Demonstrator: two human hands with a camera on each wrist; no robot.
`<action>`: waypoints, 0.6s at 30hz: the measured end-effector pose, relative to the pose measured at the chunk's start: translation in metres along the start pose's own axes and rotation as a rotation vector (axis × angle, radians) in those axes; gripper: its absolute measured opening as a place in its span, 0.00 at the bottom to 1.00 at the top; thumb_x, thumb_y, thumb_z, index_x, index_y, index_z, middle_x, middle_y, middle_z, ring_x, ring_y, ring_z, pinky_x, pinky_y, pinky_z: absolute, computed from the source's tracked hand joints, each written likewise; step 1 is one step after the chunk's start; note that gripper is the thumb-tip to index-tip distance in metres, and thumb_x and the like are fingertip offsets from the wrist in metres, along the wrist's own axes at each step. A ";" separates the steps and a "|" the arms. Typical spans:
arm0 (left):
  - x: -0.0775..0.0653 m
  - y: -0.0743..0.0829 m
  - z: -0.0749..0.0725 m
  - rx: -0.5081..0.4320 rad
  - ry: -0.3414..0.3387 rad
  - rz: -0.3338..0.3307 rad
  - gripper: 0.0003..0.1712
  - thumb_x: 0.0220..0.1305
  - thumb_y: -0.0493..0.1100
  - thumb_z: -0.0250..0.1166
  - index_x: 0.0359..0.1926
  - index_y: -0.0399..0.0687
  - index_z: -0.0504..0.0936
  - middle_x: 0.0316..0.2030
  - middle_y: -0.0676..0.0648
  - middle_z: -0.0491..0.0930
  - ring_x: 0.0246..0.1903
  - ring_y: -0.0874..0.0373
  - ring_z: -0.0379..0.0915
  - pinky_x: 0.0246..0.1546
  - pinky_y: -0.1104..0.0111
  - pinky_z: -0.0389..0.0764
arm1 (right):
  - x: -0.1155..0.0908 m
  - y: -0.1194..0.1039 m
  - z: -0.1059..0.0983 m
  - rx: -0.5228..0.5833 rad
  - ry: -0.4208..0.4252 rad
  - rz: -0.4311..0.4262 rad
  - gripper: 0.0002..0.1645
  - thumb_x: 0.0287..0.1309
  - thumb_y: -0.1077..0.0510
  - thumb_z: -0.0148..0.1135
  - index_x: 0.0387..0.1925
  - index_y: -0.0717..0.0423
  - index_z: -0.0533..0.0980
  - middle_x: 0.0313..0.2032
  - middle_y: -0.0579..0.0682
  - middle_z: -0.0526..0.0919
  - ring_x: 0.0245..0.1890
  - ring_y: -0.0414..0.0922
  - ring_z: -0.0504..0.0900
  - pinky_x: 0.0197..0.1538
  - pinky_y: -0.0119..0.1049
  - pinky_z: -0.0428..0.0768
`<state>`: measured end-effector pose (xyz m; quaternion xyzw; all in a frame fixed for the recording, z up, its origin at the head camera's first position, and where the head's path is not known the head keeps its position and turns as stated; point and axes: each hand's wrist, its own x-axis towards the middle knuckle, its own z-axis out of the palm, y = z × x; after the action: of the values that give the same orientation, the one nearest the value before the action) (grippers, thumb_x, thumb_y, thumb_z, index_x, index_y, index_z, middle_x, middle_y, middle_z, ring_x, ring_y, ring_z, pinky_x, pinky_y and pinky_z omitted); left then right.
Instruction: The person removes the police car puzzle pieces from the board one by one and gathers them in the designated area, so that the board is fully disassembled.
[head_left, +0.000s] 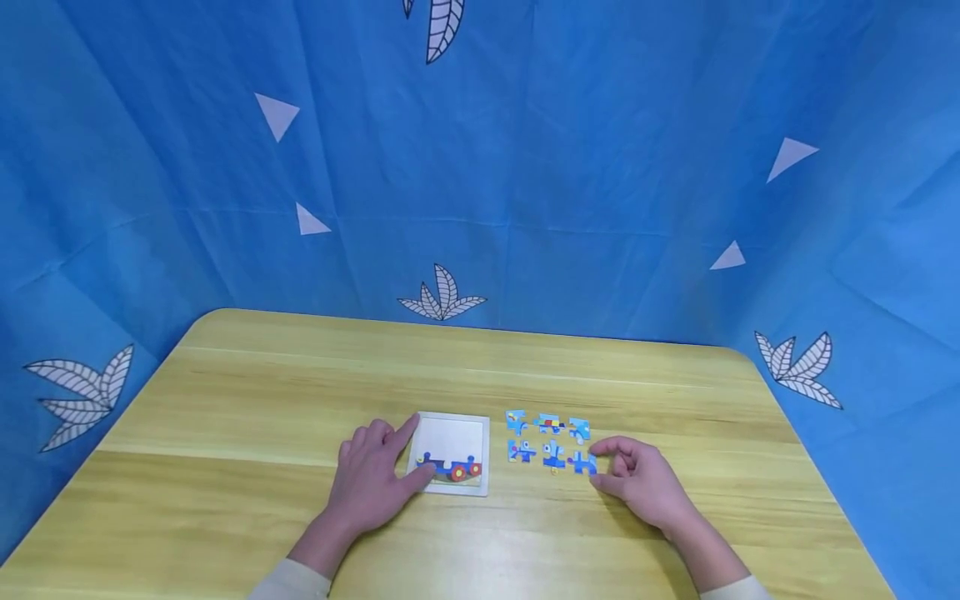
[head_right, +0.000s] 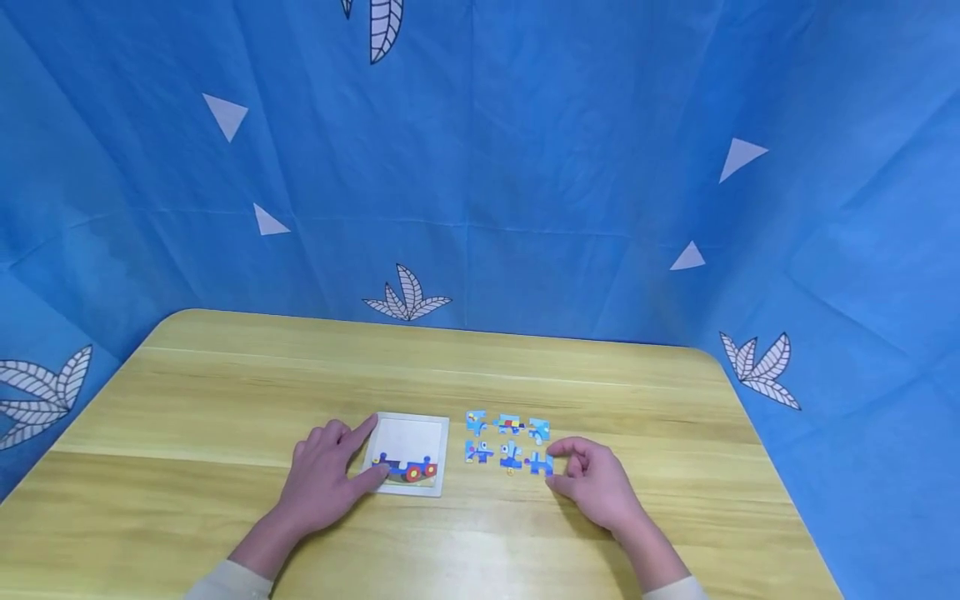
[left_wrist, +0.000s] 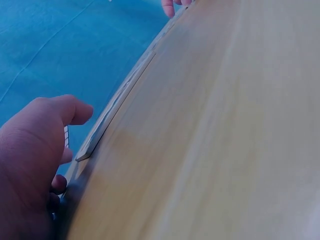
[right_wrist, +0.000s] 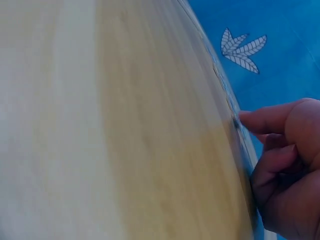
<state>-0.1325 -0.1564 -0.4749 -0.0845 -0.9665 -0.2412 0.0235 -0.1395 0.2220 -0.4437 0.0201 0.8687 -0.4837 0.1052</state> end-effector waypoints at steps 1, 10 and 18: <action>0.000 0.000 0.000 -0.001 0.001 0.004 0.47 0.58 0.70 0.64 0.74 0.55 0.68 0.37 0.53 0.60 0.37 0.55 0.53 0.41 0.59 0.55 | -0.001 -0.002 0.001 0.009 0.011 -0.006 0.20 0.51 0.67 0.74 0.48 0.59 0.81 0.19 0.46 0.63 0.19 0.40 0.62 0.37 0.36 0.71; -0.005 -0.004 -0.003 -0.034 0.001 0.041 0.52 0.49 0.68 0.71 0.72 0.53 0.70 0.38 0.54 0.62 0.38 0.56 0.56 0.41 0.60 0.57 | -0.009 -0.044 0.039 0.113 0.030 -0.185 0.17 0.52 0.67 0.74 0.44 0.59 0.82 0.18 0.45 0.61 0.18 0.37 0.61 0.38 0.35 0.72; -0.002 -0.006 -0.005 -0.062 -0.004 0.064 0.52 0.46 0.66 0.73 0.71 0.51 0.71 0.37 0.54 0.62 0.38 0.55 0.56 0.41 0.59 0.57 | 0.000 -0.079 0.088 0.107 -0.099 -0.310 0.16 0.53 0.67 0.72 0.44 0.58 0.81 0.18 0.41 0.60 0.19 0.36 0.61 0.45 0.39 0.74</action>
<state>-0.1315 -0.1647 -0.4737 -0.1164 -0.9554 -0.2701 0.0265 -0.1361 0.1055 -0.4229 -0.1324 0.8282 -0.5400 0.0705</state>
